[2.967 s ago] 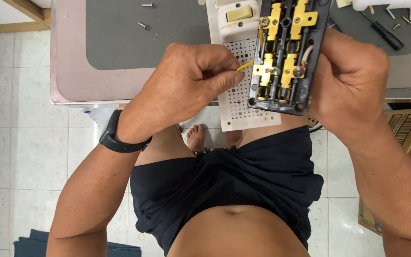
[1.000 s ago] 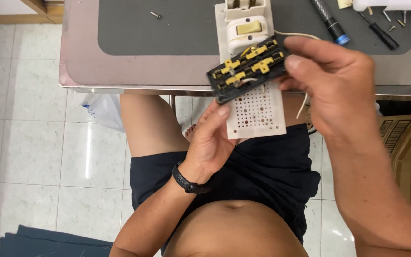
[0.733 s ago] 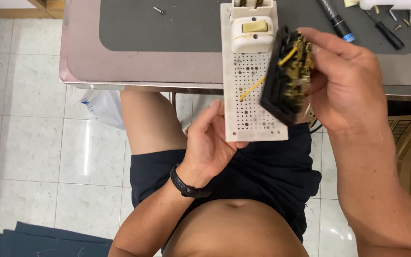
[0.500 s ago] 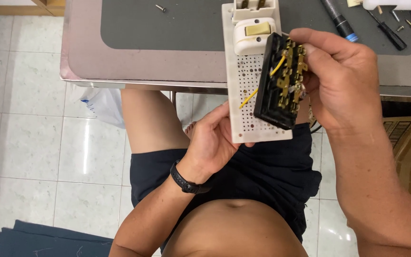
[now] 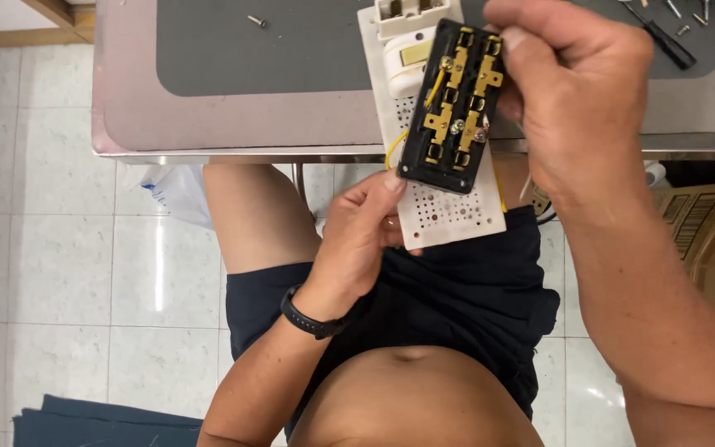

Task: The person holds a black electrical switch component and a white plastic housing, inserting wires into the switch terminals. They use a screwdriver to tighten the screws securing the wires and then place the switch into the housing.

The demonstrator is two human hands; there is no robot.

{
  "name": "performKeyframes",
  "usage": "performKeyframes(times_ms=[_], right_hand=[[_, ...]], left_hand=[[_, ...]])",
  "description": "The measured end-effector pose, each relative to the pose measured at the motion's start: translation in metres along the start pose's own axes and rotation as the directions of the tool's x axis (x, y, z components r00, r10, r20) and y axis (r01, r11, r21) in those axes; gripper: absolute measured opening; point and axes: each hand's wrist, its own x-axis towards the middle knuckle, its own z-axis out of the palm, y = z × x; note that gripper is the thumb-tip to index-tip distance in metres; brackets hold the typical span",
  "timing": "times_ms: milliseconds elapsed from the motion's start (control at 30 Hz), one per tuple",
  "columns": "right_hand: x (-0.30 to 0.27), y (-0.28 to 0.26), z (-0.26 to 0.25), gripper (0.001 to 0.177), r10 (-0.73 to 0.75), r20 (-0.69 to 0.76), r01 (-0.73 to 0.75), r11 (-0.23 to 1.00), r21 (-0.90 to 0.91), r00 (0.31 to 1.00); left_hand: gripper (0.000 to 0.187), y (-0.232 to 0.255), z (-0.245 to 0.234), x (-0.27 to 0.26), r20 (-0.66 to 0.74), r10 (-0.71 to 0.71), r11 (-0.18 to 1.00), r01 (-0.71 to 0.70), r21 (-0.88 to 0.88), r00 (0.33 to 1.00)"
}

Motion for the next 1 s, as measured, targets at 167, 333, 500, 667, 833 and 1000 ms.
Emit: performKeyframes(times_ms=[167,333,500,667,833,1000], right_hand=[[0.002,-0.011,-0.007,0.024,0.065,0.107,-0.053,0.992,-0.115,0.992],[0.005,-0.006,-0.015,0.017,-0.272,0.255,0.322,0.93,-0.177,0.928],[0.003,-0.011,-0.007,0.015,-0.27,0.212,0.297,0.949,-0.11,0.939],[0.002,0.002,0.004,0.018,-0.223,0.169,0.241,0.966,-0.095,0.96],[0.0,0.009,0.007,0.023,-0.342,0.12,0.361,0.906,-0.223,0.932],[0.007,0.025,0.009,0.021,-0.507,0.062,0.496,0.801,-0.334,0.86]], left_hand=[[0.02,0.014,0.008,-0.001,-0.179,0.238,0.908,-0.154,0.389,0.955],[0.023,0.02,0.017,-0.015,-0.193,0.185,0.92,-0.1,0.38,0.964],[0.071,0.041,0.032,-0.04,-0.12,0.34,0.725,-0.179,0.666,0.933],[0.104,0.041,0.045,-0.054,0.167,0.406,0.279,-0.296,0.914,0.898],[0.058,0.021,0.034,-0.037,0.423,0.591,-0.045,-0.496,0.867,0.687],[0.059,0.019,0.037,-0.033,0.389,0.558,0.093,-0.521,0.848,0.733]])
